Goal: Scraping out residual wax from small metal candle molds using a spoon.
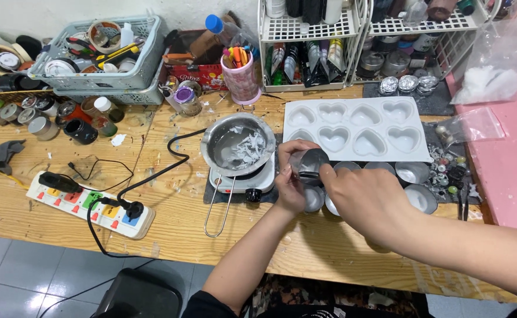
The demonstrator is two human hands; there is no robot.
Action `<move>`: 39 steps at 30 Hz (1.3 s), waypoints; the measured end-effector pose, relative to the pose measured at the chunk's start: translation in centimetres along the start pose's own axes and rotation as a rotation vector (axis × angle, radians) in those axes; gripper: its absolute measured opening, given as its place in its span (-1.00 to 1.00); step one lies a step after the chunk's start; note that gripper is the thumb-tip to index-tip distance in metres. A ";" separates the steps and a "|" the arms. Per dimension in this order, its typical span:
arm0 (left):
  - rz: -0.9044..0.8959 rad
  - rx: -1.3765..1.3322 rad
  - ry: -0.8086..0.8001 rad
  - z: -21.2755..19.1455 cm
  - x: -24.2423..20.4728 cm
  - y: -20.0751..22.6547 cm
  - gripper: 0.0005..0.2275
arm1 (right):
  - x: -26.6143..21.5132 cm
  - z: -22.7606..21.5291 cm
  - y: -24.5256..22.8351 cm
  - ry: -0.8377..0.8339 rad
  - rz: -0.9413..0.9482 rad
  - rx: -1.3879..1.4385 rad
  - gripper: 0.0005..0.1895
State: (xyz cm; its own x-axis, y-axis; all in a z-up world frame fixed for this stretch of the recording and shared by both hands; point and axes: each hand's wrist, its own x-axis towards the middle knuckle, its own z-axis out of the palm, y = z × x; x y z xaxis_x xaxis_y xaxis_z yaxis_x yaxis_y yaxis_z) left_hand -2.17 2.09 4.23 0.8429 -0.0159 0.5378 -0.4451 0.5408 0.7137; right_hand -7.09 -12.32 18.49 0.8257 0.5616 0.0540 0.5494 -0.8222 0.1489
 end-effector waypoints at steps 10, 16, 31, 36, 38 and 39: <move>-0.039 -0.179 0.020 0.2 0.1 0.9 -0.58 | -0.9 -3.3 0.0 0.074 0.065 -0.007 -0.87; 0.023 -0.043 0.013 0.4 0.0 0.5 -0.56 | 0.2 -0.8 -0.5 0.047 -0.023 -0.023 -0.82; -0.027 0.166 0.106 -0.3 -0.3 -1.2 -0.56 | 1.7 1.5 -0.6 0.071 -0.013 0.034 -0.93; -0.220 0.132 0.005 -0.7 0.2 -0.7 -0.57 | 1.8 1.5 -0.5 -0.045 0.031 0.026 -0.93; -0.277 0.064 -0.027 -1.2 0.1 -1.3 -0.58 | 1.6 1.8 -0.6 -0.039 0.037 0.025 -0.93; -0.330 -0.001 -0.057 -1.4 0.1 -1.6 -0.60 | 1.6 1.9 -0.6 -0.029 0.037 0.022 -0.93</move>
State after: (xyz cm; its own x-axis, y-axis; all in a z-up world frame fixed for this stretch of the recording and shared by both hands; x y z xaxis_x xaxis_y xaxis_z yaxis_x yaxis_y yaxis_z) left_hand -0.95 2.40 2.50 0.9232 -0.2373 0.3023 -0.1510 0.4994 0.8531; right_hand -5.88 -11.12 16.59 0.8488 0.5279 0.0303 0.5207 -0.8444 0.1259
